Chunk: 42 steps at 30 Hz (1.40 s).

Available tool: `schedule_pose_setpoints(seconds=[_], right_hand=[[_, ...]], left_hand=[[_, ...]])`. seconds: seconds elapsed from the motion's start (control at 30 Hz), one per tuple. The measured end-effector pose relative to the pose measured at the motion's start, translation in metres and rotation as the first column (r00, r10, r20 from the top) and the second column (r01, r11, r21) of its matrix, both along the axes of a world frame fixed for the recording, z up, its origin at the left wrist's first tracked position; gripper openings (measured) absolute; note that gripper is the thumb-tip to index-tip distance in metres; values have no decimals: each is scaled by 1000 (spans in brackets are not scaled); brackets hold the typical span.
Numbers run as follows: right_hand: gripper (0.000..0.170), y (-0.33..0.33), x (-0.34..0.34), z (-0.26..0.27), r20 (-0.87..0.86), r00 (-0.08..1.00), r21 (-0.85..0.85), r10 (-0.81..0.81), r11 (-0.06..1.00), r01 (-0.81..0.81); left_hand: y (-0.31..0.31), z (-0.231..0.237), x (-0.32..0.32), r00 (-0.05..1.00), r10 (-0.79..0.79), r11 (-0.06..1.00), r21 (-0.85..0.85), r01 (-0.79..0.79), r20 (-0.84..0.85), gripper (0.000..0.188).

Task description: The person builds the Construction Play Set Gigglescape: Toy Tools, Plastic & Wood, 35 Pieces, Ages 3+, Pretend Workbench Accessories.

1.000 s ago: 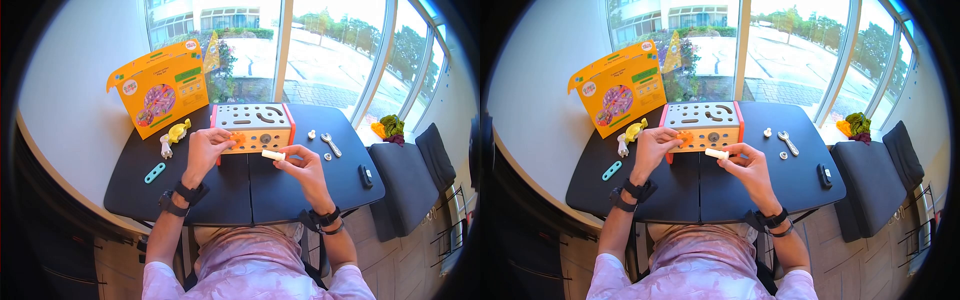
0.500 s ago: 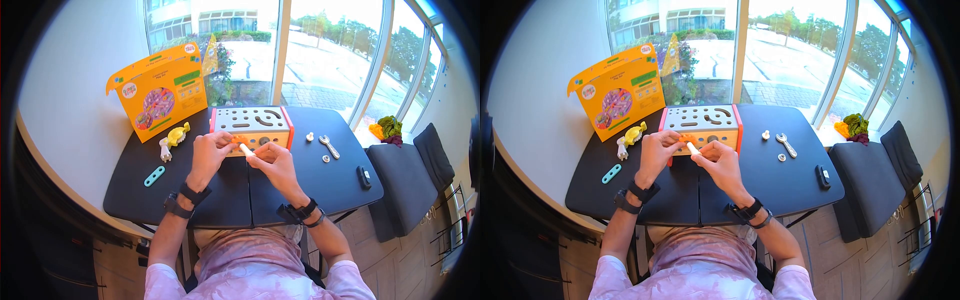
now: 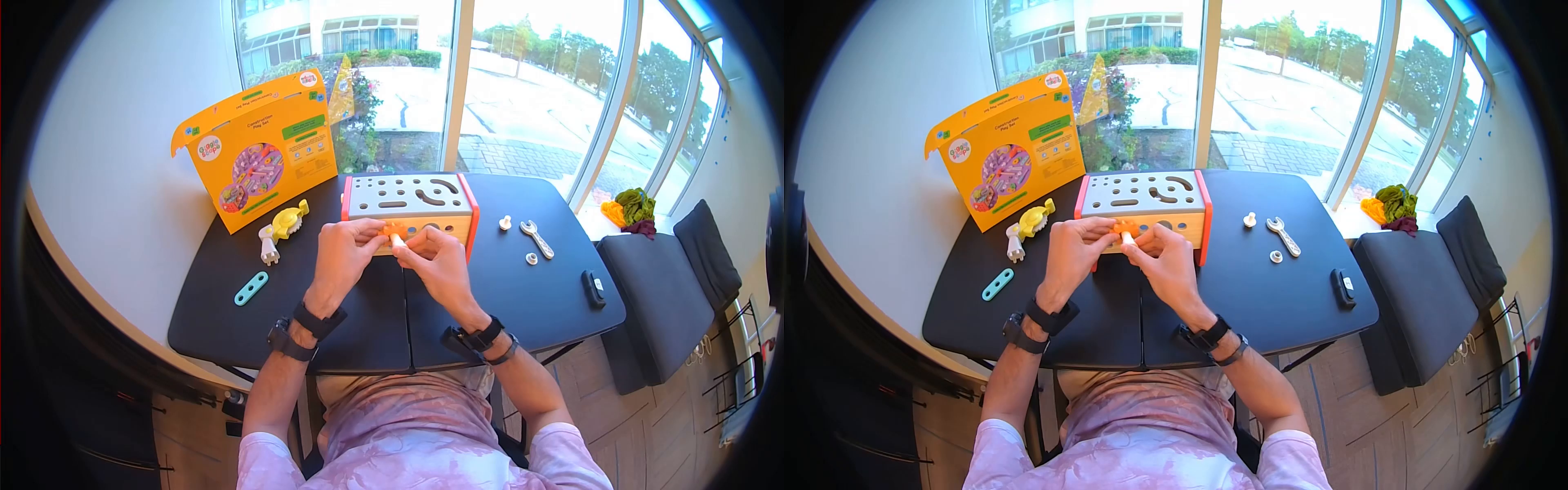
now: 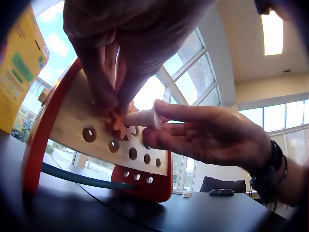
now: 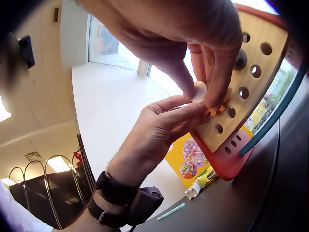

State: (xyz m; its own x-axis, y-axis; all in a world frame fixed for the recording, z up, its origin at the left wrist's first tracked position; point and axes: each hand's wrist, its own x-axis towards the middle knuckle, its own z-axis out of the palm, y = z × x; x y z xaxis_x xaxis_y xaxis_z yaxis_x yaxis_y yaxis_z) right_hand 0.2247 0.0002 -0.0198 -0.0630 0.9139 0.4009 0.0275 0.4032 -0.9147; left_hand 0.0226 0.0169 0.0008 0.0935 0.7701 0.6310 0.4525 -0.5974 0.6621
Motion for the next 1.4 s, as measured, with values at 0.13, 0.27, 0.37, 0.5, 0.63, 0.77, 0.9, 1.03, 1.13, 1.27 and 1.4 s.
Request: schedule_pose_setpoints(seconds=[0.13, 0.27, 0.37, 0.5, 0.63, 0.77, 0.9, 1.03, 1.13, 1.27, 1.4], right_hand=[[24, 0, -4, 4, 45, 999, 12, -24, 1000, 23], [25, -3, -7, 9, 82, 994, 33, -70, 997, 67], [25, -2, -9, 11, 104, 990, 59, -93, 994, 87], [26, 4, -13, 7, 149, 978, 118, -149, 984, 132], [26, 12, -15, 4, 172, 970, 151, -170, 978, 144], [26, 14, -15, 6, 199, 962, 174, -185, 973, 151], [26, 17, -14, 6, 217, 951, 205, -221, 963, 177], [26, 21, -13, 3, 199, 954, 213, -223, 960, 180], [26, 22, -14, 2, 201, 957, 196, -210, 966, 171], [28, 14, -14, 6, 271, 926, 266, -263, 945, 190], [25, -8, -11, 24, 342, 874, 326, -346, 916, 235]], left_hand=[[-13, 28, -1, 960, 233, 972, 59, -226, -157, 24], [1, 28, -19, 903, 338, 935, 201, -291, -267, 34], [18, 12, -29, 942, 238, 968, 137, -210, -236, 39], [13, 18, -36, 959, 121, 992, 49, -112, -255, 42], [11, 20, -41, 954, 91, 995, 52, -80, -286, 41], [18, 16, -47, 957, 29, 996, 92, -3, -289, 39], [19, 17, -47, 961, -4, 997, 70, 24, -278, 36], [17, 18, -44, 963, -12, 997, 71, 32, -270, 33], [18, 17, -46, 959, -8, 995, 95, 37, -284, 33], [17, 17, -45, 962, -8, 995, 90, 34, -274, 32], [15, 19, -44, 959, 12, 994, 104, 18, -285, 32]])
